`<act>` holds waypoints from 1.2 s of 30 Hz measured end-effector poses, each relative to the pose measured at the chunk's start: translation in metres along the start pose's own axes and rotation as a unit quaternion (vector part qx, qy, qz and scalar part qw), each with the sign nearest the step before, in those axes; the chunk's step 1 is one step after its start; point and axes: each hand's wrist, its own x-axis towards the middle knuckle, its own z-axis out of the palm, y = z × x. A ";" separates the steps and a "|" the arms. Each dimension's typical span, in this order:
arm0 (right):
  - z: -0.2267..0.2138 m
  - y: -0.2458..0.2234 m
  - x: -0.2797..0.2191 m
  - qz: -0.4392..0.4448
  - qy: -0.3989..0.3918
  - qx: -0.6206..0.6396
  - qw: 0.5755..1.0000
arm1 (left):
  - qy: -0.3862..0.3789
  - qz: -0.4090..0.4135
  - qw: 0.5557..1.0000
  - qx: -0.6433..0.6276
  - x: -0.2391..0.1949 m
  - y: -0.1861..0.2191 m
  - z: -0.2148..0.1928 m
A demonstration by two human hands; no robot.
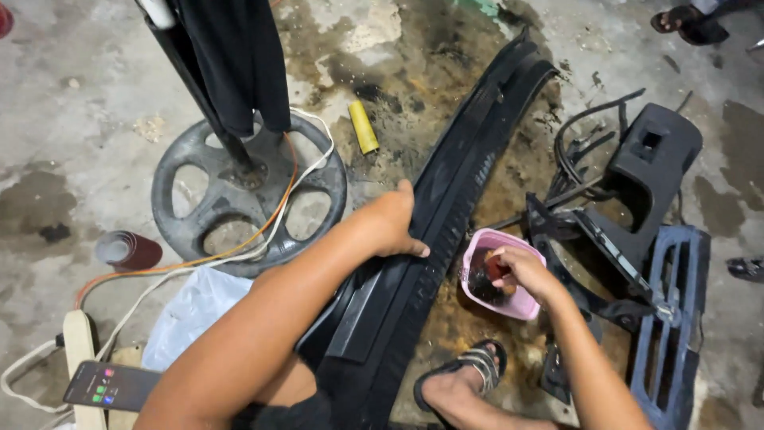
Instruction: The person sits on the floor and sands a long black plastic car part using a sanding block. They hold the part with one hand and rub the sanding block along its surface repeatedly.
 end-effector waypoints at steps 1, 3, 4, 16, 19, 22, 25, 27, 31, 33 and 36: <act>0.009 -0.011 -0.028 0.003 0.003 -0.003 1.000 | -0.002 0.003 1.000 -0.004 0.000 0.000 0.001; 0.029 -0.039 -0.080 -0.090 -0.088 0.003 0.992 | -0.005 -0.003 1.000 0.003 0.000 0.001 0.000; 0.042 -0.053 -0.112 -0.094 -0.086 -0.002 0.992 | 0.000 0.001 1.000 0.000 0.002 0.002 0.001; 0.150 -0.039 -0.208 -0.225 0.063 0.036 0.972 | 0.002 -0.022 0.999 0.033 0.024 -0.017 0.025; 0.157 -0.050 -0.210 -0.386 0.061 0.013 0.921 | -0.013 -0.026 0.999 0.020 0.022 -0.013 0.020; 0.164 -0.053 -0.207 -0.396 0.058 -0.002 0.916 | -0.011 -0.020 0.999 0.024 0.022 -0.017 0.022; 0.161 -0.041 -0.210 -0.416 0.057 -0.012 0.907 | -0.020 -0.016 1.000 0.011 0.022 -0.020 0.022; 0.160 -0.034 -0.210 -0.383 0.066 0.011 0.922 | -0.016 -0.004 1.000 -0.010 0.022 -0.018 0.023; 0.169 -0.048 -0.204 -0.427 0.067 0.003 0.902 | 0.002 0.011 1.000 0.000 0.030 -0.022 0.029; 0.165 -0.048 -0.208 -0.428 0.068 -0.015 0.901 | -0.001 0.008 1.000 -0.008 0.035 -0.033 0.030; 0.159 -0.017 -0.199 -0.399 0.110 -0.007 0.910 | -0.007 -0.006 1.000 -0.006 0.032 -0.033 0.026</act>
